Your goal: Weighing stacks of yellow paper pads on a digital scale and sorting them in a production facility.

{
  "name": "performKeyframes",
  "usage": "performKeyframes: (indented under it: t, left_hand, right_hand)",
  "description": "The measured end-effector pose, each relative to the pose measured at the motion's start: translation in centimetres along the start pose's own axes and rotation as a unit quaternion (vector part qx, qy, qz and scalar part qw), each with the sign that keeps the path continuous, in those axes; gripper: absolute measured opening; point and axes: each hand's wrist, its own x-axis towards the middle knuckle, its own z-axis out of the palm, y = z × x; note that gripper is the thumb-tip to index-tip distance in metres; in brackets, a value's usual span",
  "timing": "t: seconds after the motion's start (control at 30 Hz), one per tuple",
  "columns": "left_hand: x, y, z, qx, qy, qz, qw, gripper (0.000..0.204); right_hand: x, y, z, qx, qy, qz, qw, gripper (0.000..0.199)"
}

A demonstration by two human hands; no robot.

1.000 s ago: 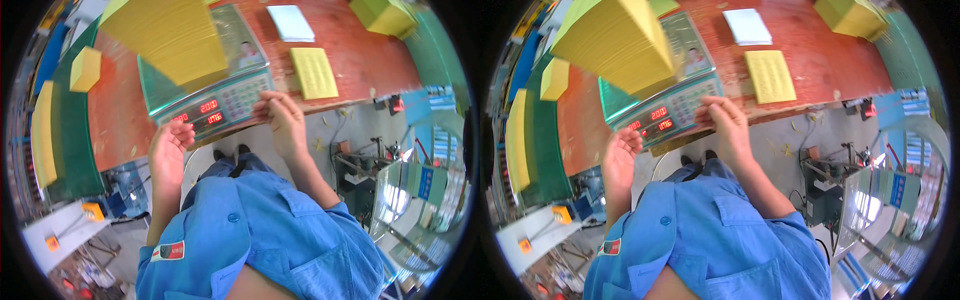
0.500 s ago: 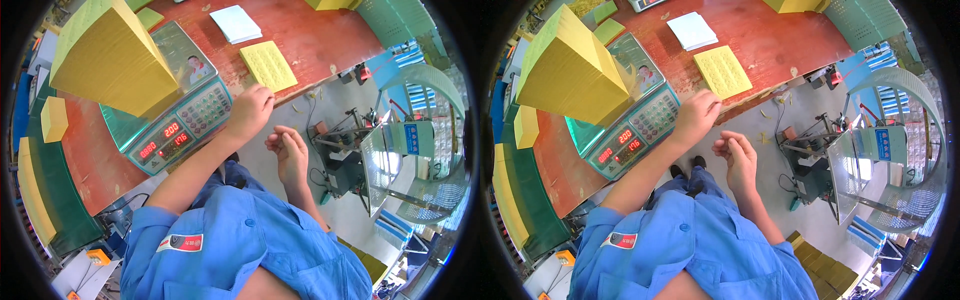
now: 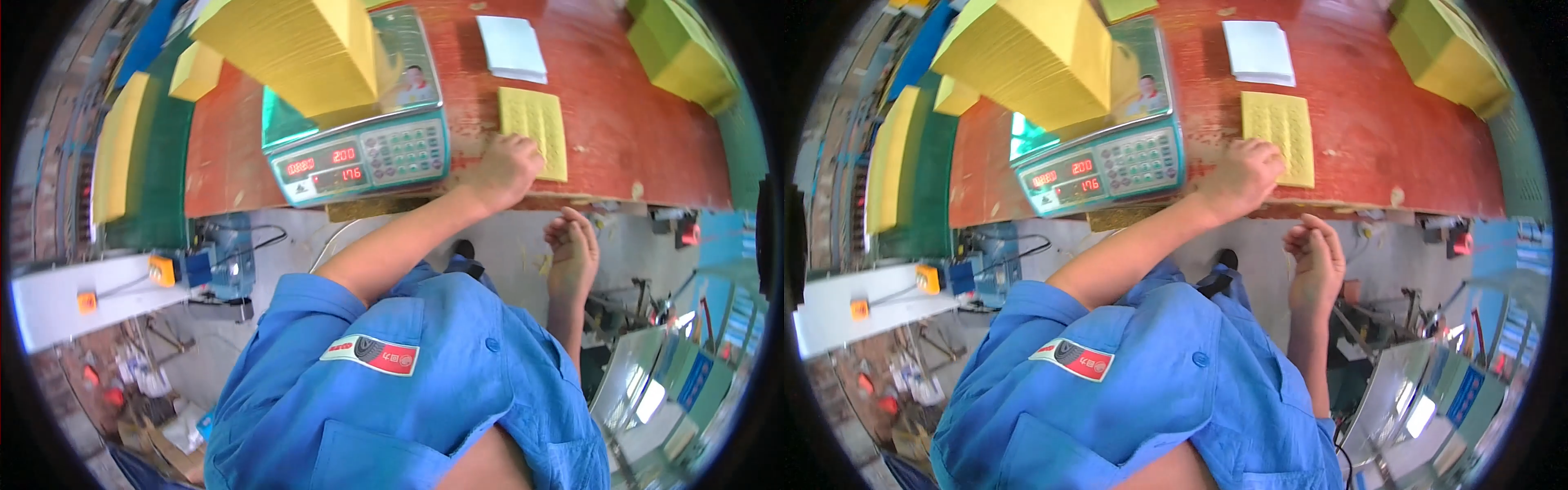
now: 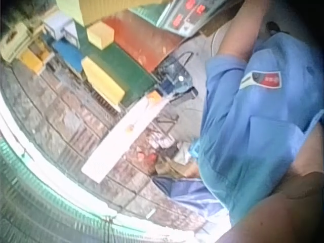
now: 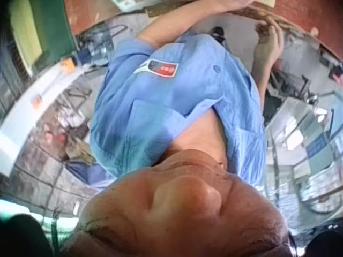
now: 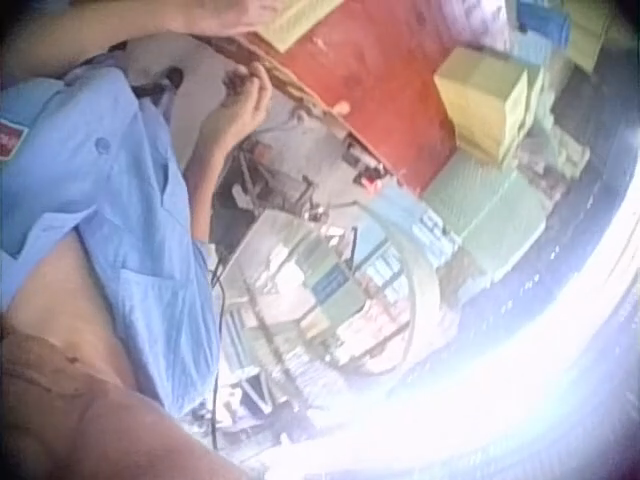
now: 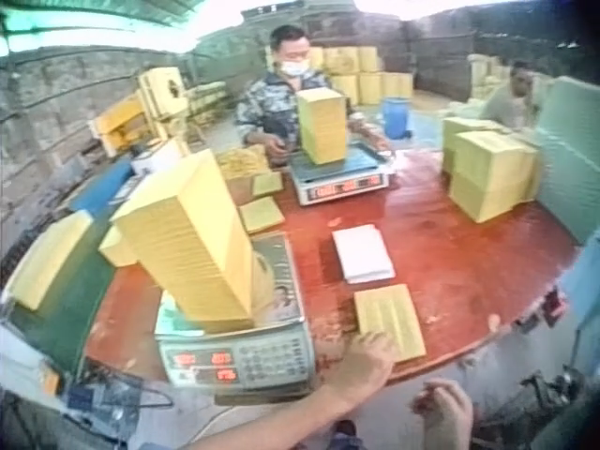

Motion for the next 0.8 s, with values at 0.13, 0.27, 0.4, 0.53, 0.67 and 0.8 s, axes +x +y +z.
performKeyframes:
  t: [0.13,0.27,0.4,0.53,0.67,0.8]
  left_hand:
    - [-0.3,0.2,0.4,0.016,0.033,-0.001,0.999,0.010]
    - [0.0,0.1,0.9,0.055,0.016,0.016,0.998,0.012]
    - [0.0,0.4,0.8,0.049,0.002,0.009,0.999,0.015]
    - [0.0,0.7,0.3,0.054,-0.016,-0.010,0.998,0.016]
    - [0.2,0.9,-0.1,0.046,-0.029,-0.017,0.998,0.015]
    - [0.5,1.2,0.1,0.068,-0.032,0.006,0.997,0.013]
  right_hand:
    - [2.9,-1.4,-1.0,-0.014,-0.054,0.032,0.998,0.024]
    - [3.6,-1.7,-0.3,0.012,-0.080,0.064,0.995,0.024]
    - [3.2,-0.9,-0.4,0.033,-0.105,0.080,0.991,0.023]
    - [3.0,-1.2,-1.2,0.031,-0.099,0.102,0.989,0.022]
    - [3.3,-1.7,-2.8,0.038,-0.081,0.090,0.992,0.022]
    - [3.2,-1.9,-3.7,0.036,-0.065,0.087,0.993,0.022]
